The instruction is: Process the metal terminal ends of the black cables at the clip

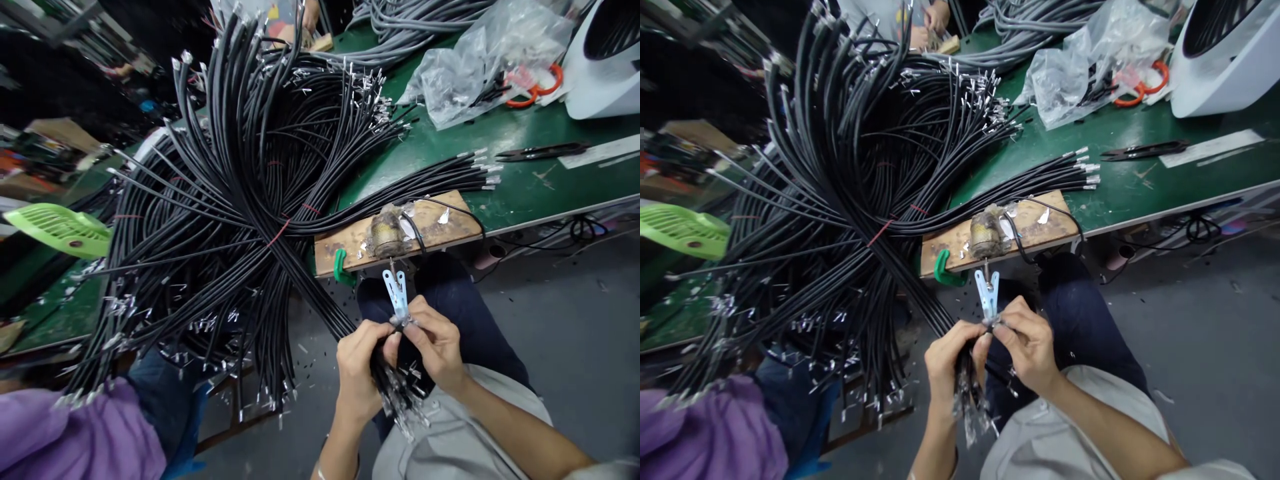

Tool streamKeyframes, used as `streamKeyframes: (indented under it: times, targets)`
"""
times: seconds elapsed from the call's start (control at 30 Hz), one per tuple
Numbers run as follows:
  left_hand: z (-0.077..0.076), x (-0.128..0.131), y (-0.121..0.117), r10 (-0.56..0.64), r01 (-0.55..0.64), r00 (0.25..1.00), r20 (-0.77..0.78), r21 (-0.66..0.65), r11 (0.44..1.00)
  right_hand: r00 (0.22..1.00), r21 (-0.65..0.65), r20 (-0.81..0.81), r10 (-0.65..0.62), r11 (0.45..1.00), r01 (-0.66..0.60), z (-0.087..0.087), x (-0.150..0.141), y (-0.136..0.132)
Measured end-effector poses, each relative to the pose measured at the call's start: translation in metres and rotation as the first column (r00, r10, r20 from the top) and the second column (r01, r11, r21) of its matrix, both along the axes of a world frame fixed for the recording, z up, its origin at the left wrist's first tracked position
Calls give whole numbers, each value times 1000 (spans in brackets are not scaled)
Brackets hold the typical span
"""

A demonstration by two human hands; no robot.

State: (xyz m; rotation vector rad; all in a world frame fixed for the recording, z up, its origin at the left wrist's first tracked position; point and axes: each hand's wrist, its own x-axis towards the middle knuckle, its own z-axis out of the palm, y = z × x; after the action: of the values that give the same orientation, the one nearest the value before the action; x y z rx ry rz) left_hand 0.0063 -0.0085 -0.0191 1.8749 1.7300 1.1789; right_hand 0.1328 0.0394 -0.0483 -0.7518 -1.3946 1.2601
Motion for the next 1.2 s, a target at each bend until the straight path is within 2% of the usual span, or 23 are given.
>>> streamKeyframes:
  times: [0.1,0.2,0.27,0.4,0.53,0.63,0.77,0.83,0.87,0.9,0.93,0.97,1.0,1.07,1.13,1.2]
  targets:
    - [3,0,1,-57,57,998,2,-32,998,1000,-15,20,0,1000,0,0,3,5]
    - [4,0,3,-126,122,991,-44,-89,989,986,-19,154,-62,998,66,-1,3,11]
    - [4,1,4,-140,130,987,-83,-122,984,981,-90,194,-31,995,50,-2,4,15]
    - [0,3,4,-88,76,992,-95,-122,990,994,-313,33,102,946,-87,-3,14,22]
    - [-1,4,3,-65,56,995,-82,-107,993,955,-315,-153,255,903,-291,-3,23,24]
    - [2,5,3,-30,26,998,-53,-72,997,918,-339,-245,312,859,-383,-6,19,22]
    - [3,9,5,64,-63,997,-33,28,998,897,-478,-419,139,806,-349,-10,0,13]
    - [2,11,5,125,-121,990,-57,75,990,930,-497,-367,27,840,-220,-10,-9,7]
    - [2,12,4,150,-143,986,-73,90,986,956,-450,-293,-30,886,-110,-9,-13,5]
    - [2,13,4,166,-158,982,-85,95,983,973,-348,-208,-105,937,27,-8,-15,3]
    - [2,14,3,175,-167,980,-91,91,982,973,-193,-132,-189,968,162,-8,-16,2]
    - [2,14,3,177,-170,980,-91,78,982,959,-14,-86,-270,963,270,-8,-15,2]
    - [3,14,2,177,-173,981,-84,59,983,943,154,-68,-326,930,333,-8,-14,3]
    - [4,14,2,187,-186,980,-65,20,982,936,369,-61,-347,863,344,-10,-8,3]
    - [5,13,2,204,-205,978,-53,-5,979,962,448,-44,-270,855,261,-13,-1,1]
    - [4,12,2,206,-207,977,-44,-16,978,989,466,-44,-143,872,147,-14,8,-4]
